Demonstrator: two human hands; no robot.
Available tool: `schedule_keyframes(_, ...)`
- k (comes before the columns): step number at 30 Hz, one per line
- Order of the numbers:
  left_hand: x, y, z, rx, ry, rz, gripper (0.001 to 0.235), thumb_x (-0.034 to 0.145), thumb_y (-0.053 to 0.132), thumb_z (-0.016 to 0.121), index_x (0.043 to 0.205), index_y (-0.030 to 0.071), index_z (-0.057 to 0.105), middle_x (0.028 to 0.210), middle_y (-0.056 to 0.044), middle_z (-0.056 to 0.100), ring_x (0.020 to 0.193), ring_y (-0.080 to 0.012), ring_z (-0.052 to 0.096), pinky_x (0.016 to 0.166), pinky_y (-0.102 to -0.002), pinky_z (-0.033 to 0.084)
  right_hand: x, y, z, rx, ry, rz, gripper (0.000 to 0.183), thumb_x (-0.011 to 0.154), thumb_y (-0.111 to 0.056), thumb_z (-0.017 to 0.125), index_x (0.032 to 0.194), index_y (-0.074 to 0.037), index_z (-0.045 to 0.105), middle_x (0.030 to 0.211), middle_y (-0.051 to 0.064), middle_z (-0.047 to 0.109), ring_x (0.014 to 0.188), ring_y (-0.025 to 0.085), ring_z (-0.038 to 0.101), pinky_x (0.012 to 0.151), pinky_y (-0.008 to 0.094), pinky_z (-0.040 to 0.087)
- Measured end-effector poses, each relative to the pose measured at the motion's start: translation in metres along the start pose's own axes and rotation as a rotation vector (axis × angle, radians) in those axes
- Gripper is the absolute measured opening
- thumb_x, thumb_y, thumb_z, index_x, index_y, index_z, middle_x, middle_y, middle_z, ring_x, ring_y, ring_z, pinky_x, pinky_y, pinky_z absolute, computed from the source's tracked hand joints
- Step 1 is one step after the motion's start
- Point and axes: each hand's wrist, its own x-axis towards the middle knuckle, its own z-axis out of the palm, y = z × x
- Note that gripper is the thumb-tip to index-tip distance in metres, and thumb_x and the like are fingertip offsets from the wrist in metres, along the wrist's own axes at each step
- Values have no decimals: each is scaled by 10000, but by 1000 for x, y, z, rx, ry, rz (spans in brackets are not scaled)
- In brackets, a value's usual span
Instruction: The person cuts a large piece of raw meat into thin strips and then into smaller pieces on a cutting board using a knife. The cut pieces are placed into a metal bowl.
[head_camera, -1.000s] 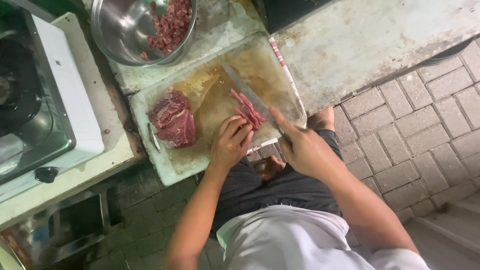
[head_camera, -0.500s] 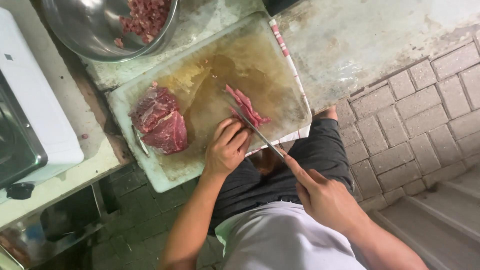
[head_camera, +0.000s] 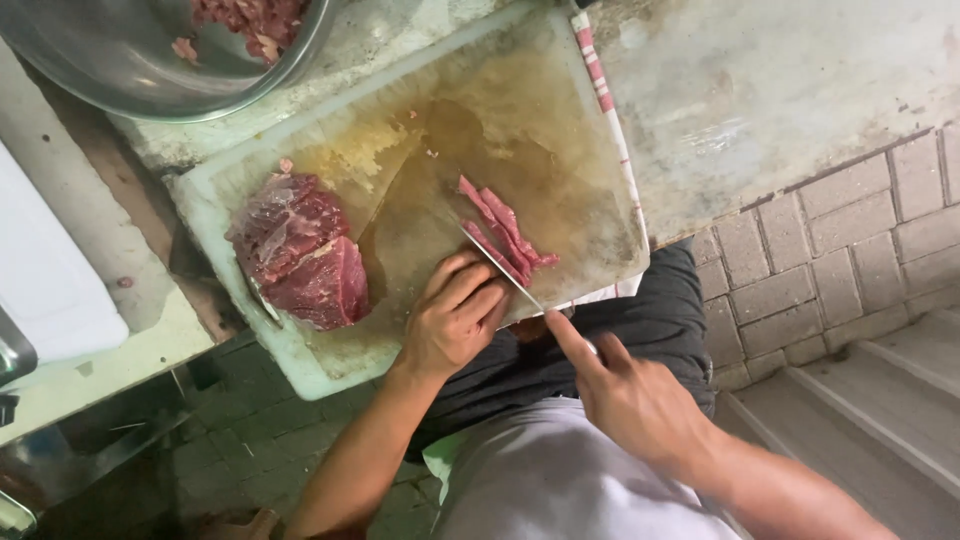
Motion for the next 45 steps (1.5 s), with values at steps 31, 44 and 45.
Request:
schedule_keyframes(31,-24,13,28,137,334,156,52,835,57,720,874,23,716,898,-114,668,877,-317,681,792,-390,589,7,-12,-47,468,374,-119,684,835,-210,572,1495,-311,424,1181,196,685,1009,441,669,857,538,544)
schedule_keyframes(44,-29,-2,35,145,363,148,63,847,96,723,886,49,705,900,-97,661,868,-300,681,771,-378,585,-5,-15,-71,570,470,-186,668,862,-205,593,1496,-337,431,1096,215,695,959,369,675,829,459,535)
schedule_keyframes(45,-29,-3,36,115,381,162,74,836,85,734,887,39,706,894,-107,664,856,-308,681,767,-386,586,-16,-21,-81,598,491,-185,667,861,-168,590,1498,-303,444,965,243,725,820,330,721,731,415,570)
